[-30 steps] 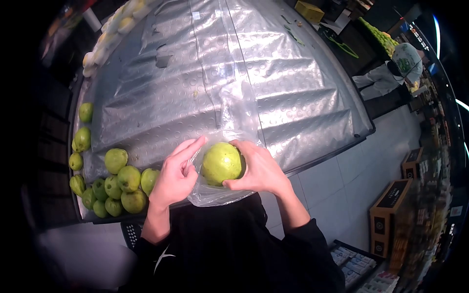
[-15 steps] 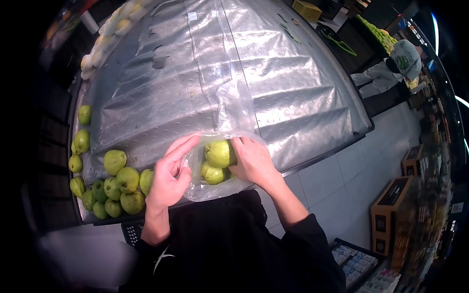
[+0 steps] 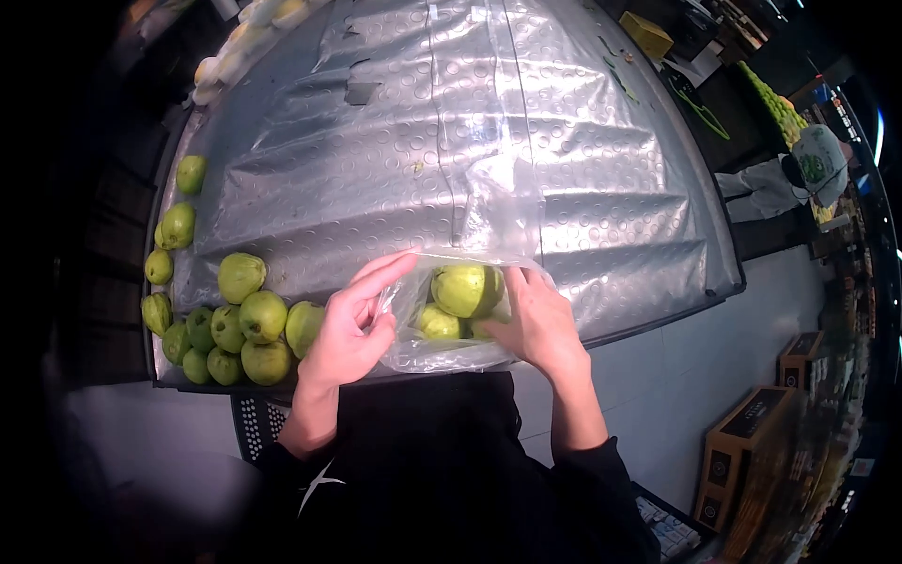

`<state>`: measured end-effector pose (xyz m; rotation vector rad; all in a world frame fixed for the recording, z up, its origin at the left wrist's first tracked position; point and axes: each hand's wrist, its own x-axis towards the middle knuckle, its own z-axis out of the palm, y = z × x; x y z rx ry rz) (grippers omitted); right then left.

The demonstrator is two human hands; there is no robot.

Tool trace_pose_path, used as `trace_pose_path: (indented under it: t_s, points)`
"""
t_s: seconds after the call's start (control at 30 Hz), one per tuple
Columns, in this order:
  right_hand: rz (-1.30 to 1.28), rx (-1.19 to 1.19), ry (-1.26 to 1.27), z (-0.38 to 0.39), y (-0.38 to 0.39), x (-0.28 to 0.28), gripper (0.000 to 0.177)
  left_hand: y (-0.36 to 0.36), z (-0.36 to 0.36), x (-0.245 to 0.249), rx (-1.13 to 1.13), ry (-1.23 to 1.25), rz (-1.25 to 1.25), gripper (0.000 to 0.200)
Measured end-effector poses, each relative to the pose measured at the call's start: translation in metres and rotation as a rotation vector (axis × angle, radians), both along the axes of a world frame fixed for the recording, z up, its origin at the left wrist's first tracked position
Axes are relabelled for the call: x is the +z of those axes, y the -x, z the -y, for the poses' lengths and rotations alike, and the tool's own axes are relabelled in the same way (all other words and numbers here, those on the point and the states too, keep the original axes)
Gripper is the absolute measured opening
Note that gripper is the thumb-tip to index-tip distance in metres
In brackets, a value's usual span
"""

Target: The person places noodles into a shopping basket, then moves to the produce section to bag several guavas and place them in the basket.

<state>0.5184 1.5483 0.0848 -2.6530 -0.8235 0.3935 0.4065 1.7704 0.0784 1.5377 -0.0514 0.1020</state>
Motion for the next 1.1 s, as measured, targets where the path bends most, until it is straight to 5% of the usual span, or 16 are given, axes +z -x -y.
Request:
trace_pose_path:
  t_s: [0.4,0.57,0.63,0.8,1.1]
  points:
    - [-0.024,-0.116,-0.334,0.003,0.010,0.011,0.090,0.033,-0.027,-0.019,0.049,-0.057,0.015,0.052]
    - [0.041,-0.037,-0.604,-0.008,0.022,-0.001,0.047,0.050,-0.035,-0.034,0.221,-0.072,-0.100,0.044]
    - [0.055,-0.008,-0.633,-0.010,0.024,-0.006,0.043,0.054,-0.036,-0.035,0.314,-0.092,-0.110,0.042]
    - [0.049,0.020,-0.734,-0.016,0.030,-0.017,0.032,0.072,-0.064,-0.040,0.724,-0.723,0.011,0.043]
    - [0.039,0.042,-0.713,-0.017,0.027,-0.024,0.029,0.098,-0.075,-0.027,0.677,-0.799,-0.239,0.049]
